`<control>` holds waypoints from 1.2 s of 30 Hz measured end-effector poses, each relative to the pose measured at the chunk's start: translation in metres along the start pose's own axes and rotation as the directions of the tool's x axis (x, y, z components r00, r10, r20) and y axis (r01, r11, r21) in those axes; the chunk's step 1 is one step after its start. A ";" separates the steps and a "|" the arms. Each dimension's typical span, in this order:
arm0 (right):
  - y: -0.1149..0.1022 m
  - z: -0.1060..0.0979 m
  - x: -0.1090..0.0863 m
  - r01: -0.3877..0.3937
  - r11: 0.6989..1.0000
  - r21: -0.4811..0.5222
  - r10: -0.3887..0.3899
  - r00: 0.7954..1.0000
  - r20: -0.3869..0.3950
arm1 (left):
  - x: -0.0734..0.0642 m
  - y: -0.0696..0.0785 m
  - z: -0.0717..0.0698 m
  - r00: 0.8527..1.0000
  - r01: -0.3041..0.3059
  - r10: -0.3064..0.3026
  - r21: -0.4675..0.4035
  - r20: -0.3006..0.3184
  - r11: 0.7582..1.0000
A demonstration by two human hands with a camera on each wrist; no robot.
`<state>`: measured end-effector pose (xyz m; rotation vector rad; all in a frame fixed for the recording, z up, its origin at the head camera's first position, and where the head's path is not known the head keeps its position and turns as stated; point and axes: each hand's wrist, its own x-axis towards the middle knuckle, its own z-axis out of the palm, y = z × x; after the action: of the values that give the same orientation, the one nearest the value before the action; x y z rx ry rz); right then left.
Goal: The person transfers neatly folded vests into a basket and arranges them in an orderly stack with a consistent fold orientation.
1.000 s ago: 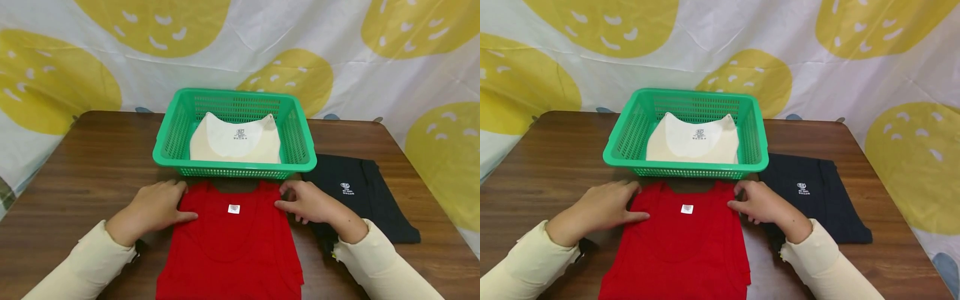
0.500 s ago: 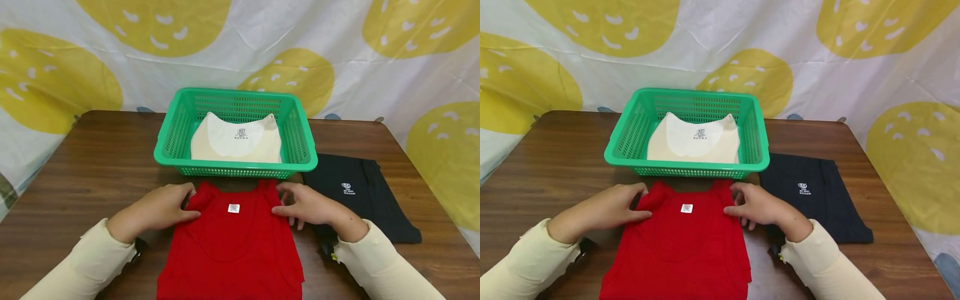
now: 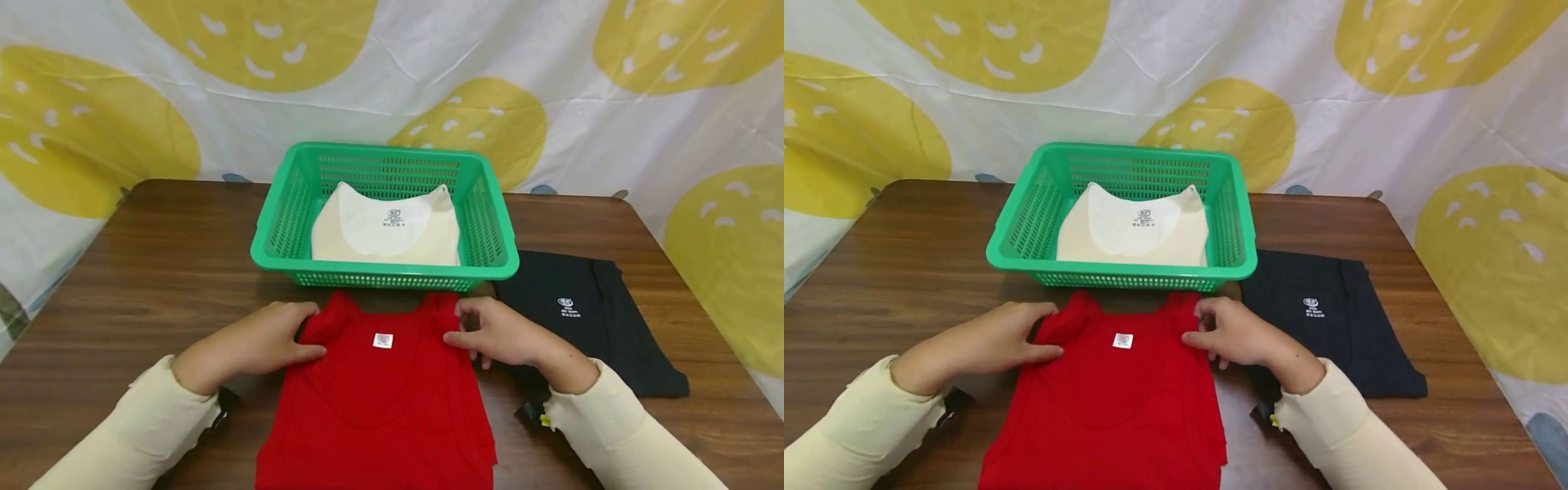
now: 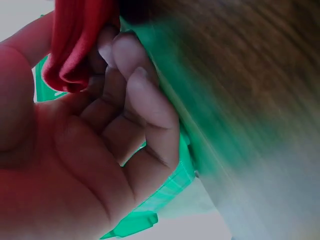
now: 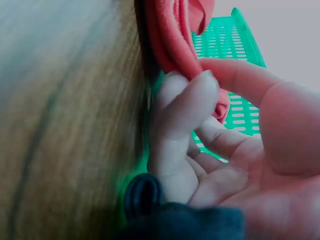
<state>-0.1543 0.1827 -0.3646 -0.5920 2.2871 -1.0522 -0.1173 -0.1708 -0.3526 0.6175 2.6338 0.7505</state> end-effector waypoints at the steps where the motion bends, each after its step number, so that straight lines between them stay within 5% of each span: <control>1: 0.000 0.000 0.000 0.005 1.000 -0.004 -0.005 1.000 -0.005 | 0.000 0.000 -0.001 1.000 -0.010 0.010 -0.014 0.003 1.000; 7: 0.000 -0.001 0.000 0.000 0.991 0.133 -0.006 0.999 0.048 | -0.001 -0.004 -0.004 0.995 -0.055 0.067 -0.151 0.074 0.987; 12: -0.002 0.000 0.000 -0.042 0.981 0.189 0.024 0.995 0.098 | -0.001 -0.006 -0.006 0.986 -0.001 0.048 -0.282 0.160 0.959; 18: -0.003 0.002 -0.001 -0.056 0.983 0.173 0.020 0.980 0.200 | -0.003 -0.006 -0.006 0.978 0.037 0.033 -0.328 0.205 0.944; 28: -0.007 0.005 -0.005 0.027 0.997 0.066 -0.038 0.982 0.182 | -0.003 -0.003 -0.006 0.986 0.051 -0.002 -0.295 0.165 0.954; 36: -0.019 -0.003 -0.019 0.096 0.994 0.061 -0.108 0.965 0.240 | -0.012 -0.003 -0.013 0.982 -0.020 0.090 -0.380 0.166 0.925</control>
<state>-0.1388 0.1840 -0.3427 -0.7809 2.0311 -1.0194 -0.1133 -0.1846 -0.3416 0.6160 2.2300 1.1267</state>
